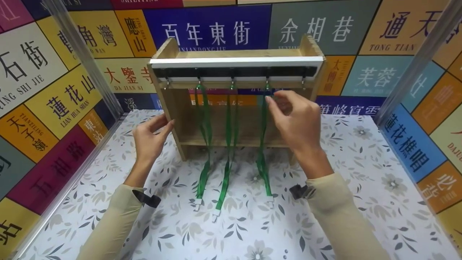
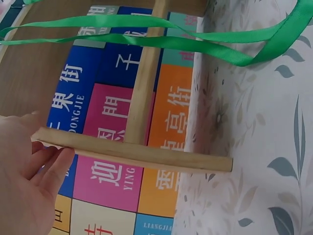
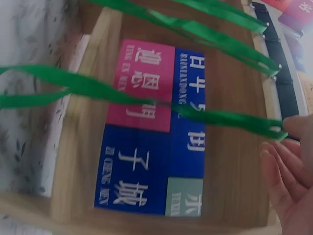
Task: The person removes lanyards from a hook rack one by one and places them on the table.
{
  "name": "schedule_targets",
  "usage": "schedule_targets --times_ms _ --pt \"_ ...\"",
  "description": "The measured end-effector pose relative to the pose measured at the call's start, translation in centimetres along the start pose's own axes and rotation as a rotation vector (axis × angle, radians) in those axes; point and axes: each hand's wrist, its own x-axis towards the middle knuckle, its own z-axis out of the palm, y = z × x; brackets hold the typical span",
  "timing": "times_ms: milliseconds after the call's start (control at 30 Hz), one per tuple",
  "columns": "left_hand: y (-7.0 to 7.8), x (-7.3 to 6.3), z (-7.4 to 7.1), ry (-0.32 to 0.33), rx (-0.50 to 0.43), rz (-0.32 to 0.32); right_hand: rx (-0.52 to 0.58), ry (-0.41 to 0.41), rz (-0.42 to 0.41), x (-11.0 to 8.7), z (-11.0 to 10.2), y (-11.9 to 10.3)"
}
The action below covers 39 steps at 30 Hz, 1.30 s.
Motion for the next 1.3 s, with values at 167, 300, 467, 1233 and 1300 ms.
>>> schedule_targets --times_ms 167,300,467,1233,1300 --pt "0.3 -0.1 0.5 0.001 0.008 0.012 -0.035 0.005 0.045 0.5 0.2 -0.9" --pt "0.4 -0.2 0.8 -0.006 0.014 0.021 -0.039 0.026 0.071 0.8 -0.1 -1.1" --pt "0.3 -0.2 0.9 -0.003 0.006 0.034 0.001 0.111 0.06 1.4 -0.7 -2.0" --pt "-0.2 -0.4 0.2 0.012 0.003 0.048 0.024 0.25 0.29 4.0 -9.7 -4.7" --pt "-0.3 -0.4 0.2 0.01 -0.001 0.048 -0.016 0.231 0.293 4.3 -10.4 -4.2"
